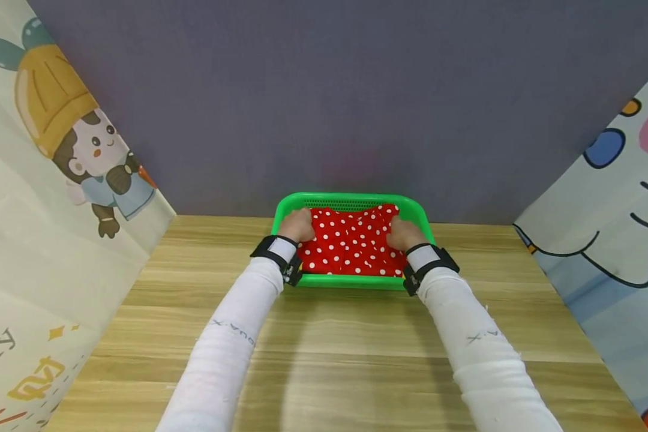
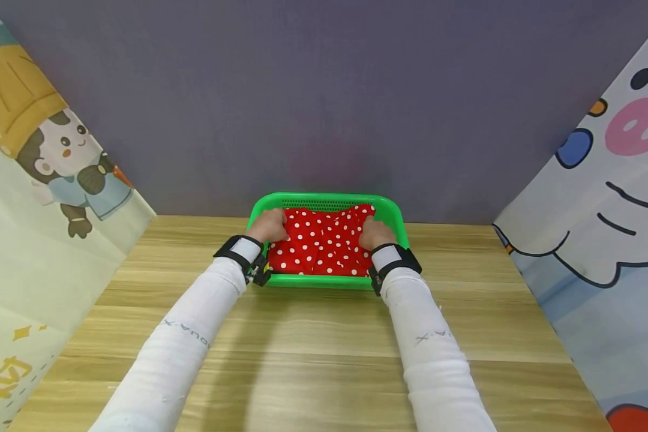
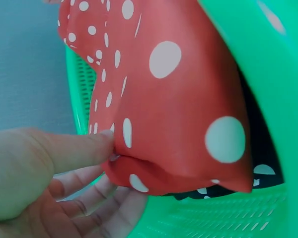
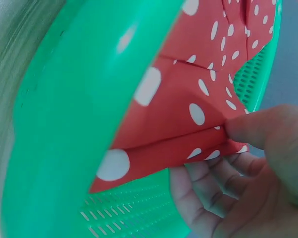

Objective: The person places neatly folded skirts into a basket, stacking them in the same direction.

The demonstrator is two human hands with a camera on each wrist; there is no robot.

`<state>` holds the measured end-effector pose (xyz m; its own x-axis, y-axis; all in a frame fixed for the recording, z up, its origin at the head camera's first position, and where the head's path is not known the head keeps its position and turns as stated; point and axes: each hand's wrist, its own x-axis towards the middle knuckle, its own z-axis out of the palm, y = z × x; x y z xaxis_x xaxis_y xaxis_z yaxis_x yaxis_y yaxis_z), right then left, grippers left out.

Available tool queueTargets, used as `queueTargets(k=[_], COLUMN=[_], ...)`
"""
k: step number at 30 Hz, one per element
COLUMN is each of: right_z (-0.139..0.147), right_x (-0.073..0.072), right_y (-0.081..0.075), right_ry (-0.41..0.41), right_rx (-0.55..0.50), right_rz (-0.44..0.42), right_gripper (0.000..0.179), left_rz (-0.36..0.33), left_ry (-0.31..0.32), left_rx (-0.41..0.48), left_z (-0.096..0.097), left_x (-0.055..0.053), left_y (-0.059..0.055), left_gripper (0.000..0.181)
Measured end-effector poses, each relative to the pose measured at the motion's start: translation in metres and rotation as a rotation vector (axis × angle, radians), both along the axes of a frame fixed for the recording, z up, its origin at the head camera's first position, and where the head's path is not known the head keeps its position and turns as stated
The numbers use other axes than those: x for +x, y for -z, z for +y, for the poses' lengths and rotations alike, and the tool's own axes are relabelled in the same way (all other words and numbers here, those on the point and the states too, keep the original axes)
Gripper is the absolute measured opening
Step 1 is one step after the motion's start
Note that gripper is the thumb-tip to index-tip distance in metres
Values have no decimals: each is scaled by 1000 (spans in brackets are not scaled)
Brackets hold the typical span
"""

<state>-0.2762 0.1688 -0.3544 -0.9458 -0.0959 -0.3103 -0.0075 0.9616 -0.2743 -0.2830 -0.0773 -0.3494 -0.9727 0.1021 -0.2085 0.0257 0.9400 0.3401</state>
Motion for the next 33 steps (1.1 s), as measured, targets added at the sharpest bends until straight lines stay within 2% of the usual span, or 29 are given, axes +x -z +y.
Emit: queueTargets(k=[9,14,19,23,29,33], right_z=[3,4,5,6,8,9], right_x=[4,6,7,7,9,12], right_y=[-1,-1,1,3,0,-6], right_ry=[-16,-41,-31,-44,-100,-118], right_rx=[23,36,18,13,18,-16], right_rz=[-42,-77,-117,-115,-48,26], right_gripper=[29,26,28,27,44,50], left_rz=[-125,-157,-157,-150,-114,-85], left_ry=[10,46,60,73,87,97], left_rx=[-39,-71,-60,-53,-63,-61], left_z=[-2,-5,-6,-7,-9,-9], left_x=[2,2,0,2,5,10], left_y=[2,6,11,9,-1,-8], left_gripper=[32,32,30,26,27,20])
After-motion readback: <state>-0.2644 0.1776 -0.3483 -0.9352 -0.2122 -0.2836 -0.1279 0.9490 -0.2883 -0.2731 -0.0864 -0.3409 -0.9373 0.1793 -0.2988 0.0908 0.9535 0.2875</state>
